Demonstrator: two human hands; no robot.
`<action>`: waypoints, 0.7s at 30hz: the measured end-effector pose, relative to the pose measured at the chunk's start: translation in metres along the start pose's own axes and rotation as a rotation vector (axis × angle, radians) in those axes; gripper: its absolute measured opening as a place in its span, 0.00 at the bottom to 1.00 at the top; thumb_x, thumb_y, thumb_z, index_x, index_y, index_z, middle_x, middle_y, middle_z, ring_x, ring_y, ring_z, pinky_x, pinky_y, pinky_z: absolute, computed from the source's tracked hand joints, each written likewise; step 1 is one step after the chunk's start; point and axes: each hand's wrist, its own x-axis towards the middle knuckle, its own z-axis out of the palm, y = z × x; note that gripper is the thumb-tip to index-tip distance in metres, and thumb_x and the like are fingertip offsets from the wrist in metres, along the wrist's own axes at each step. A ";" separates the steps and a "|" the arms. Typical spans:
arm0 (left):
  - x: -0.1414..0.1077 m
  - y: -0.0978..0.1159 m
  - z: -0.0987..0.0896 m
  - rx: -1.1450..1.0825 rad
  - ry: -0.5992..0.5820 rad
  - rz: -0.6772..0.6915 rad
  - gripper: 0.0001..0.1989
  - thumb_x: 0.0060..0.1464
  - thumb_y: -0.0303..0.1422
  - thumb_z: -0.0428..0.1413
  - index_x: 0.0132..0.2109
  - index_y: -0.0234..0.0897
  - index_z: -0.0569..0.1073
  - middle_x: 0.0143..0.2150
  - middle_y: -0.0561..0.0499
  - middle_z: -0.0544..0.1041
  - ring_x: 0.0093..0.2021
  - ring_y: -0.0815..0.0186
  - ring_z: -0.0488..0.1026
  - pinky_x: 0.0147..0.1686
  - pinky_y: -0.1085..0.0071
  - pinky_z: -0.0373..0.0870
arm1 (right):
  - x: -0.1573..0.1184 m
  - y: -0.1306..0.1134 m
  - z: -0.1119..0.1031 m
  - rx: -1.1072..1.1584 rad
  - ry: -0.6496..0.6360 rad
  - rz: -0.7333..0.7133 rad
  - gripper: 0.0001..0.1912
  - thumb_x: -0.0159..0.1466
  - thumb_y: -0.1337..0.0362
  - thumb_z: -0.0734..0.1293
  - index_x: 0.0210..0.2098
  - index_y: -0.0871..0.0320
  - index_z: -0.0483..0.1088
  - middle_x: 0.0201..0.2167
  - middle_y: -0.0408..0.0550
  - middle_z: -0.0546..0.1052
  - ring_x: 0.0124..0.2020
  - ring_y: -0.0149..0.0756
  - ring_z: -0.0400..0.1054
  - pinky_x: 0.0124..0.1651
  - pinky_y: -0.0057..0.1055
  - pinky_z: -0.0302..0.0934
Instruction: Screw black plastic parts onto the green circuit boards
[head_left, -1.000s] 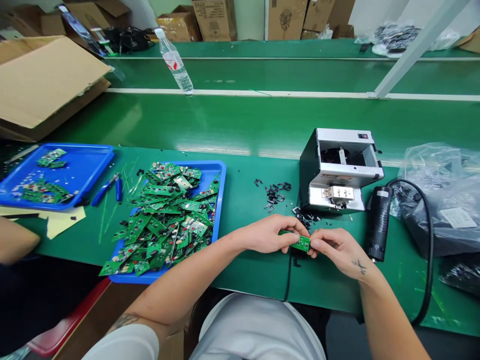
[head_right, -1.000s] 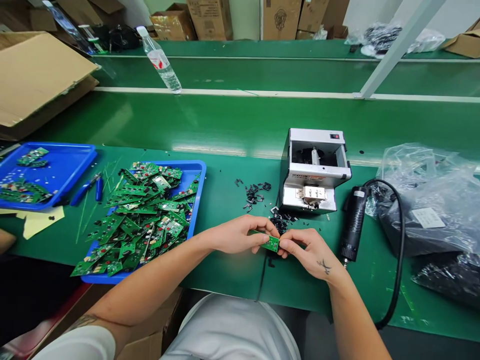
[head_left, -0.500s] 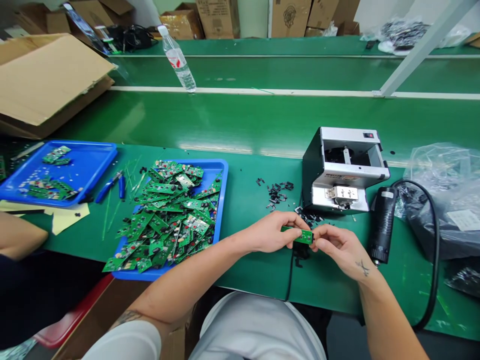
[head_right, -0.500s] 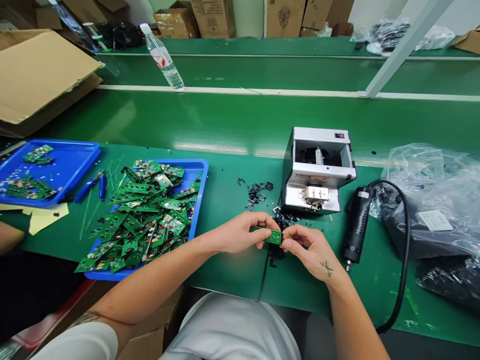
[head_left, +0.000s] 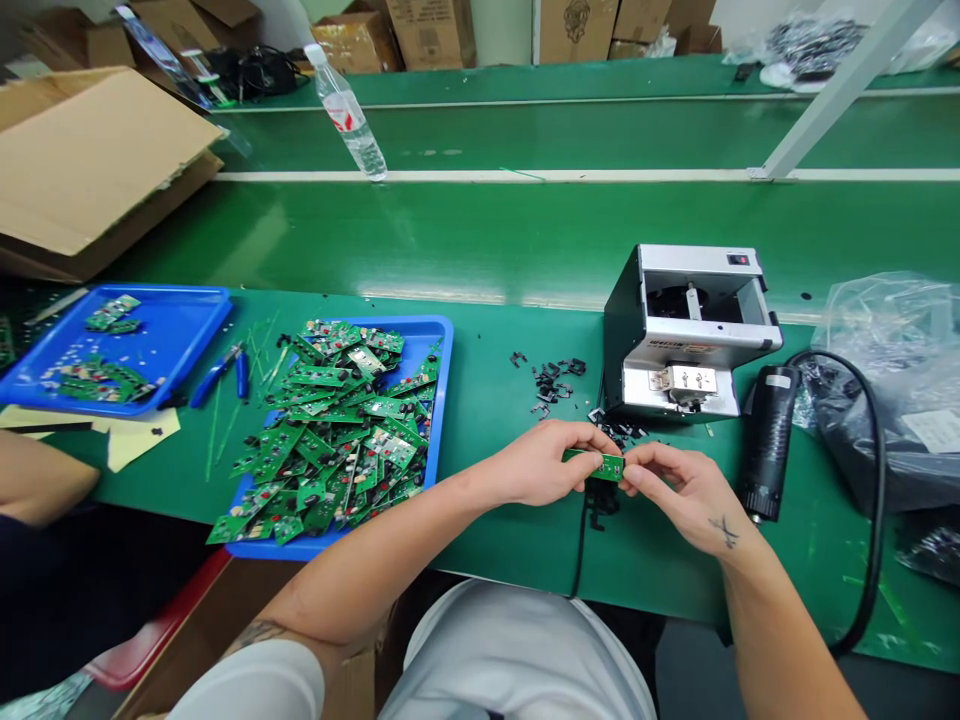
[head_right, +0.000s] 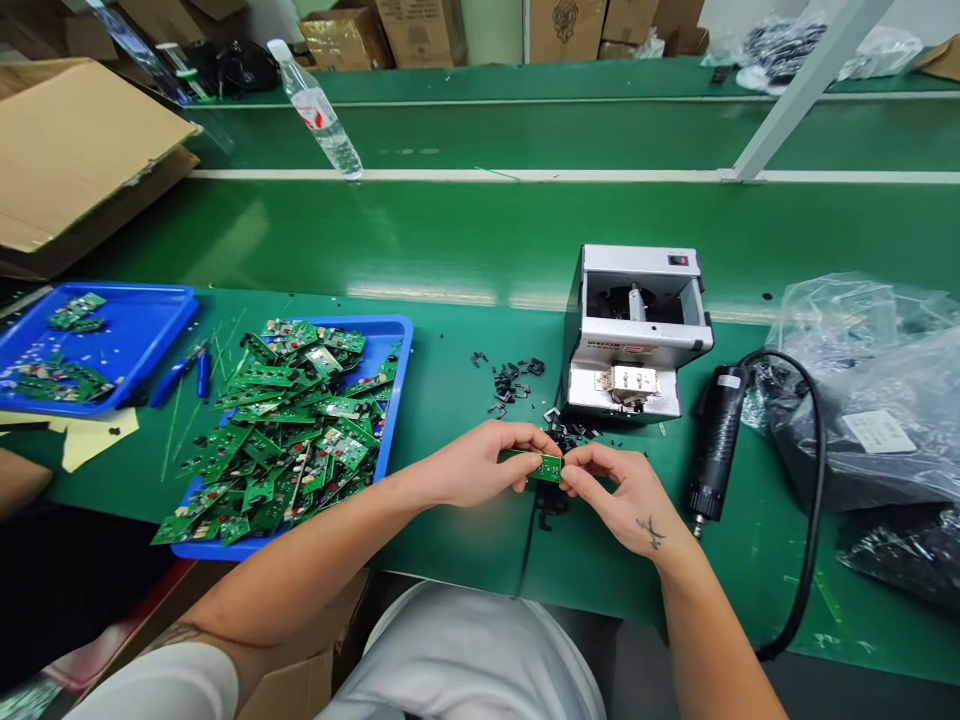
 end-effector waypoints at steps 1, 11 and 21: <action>0.000 0.000 0.000 -0.006 -0.005 0.001 0.13 0.59 0.33 0.46 0.45 0.35 0.72 0.40 0.50 0.75 0.27 0.74 0.67 0.31 0.75 0.66 | 0.000 0.000 0.000 -0.006 -0.004 -0.002 0.11 0.62 0.55 0.65 0.32 0.57 0.72 0.27 0.44 0.75 0.30 0.30 0.68 0.37 0.26 0.63; 0.001 0.000 0.001 -0.002 0.010 0.004 0.13 0.59 0.34 0.46 0.45 0.34 0.72 0.38 0.50 0.75 0.27 0.74 0.68 0.32 0.75 0.66 | -0.003 -0.002 0.001 -0.029 -0.003 -0.014 0.14 0.62 0.53 0.63 0.33 0.58 0.71 0.27 0.46 0.75 0.30 0.32 0.69 0.36 0.28 0.64; -0.001 0.003 0.001 0.057 0.031 0.003 0.12 0.59 0.33 0.47 0.44 0.36 0.72 0.39 0.51 0.75 0.29 0.73 0.69 0.34 0.74 0.66 | -0.001 -0.006 -0.003 -0.039 -0.001 -0.014 0.14 0.62 0.53 0.63 0.32 0.58 0.71 0.27 0.47 0.75 0.30 0.33 0.68 0.37 0.29 0.65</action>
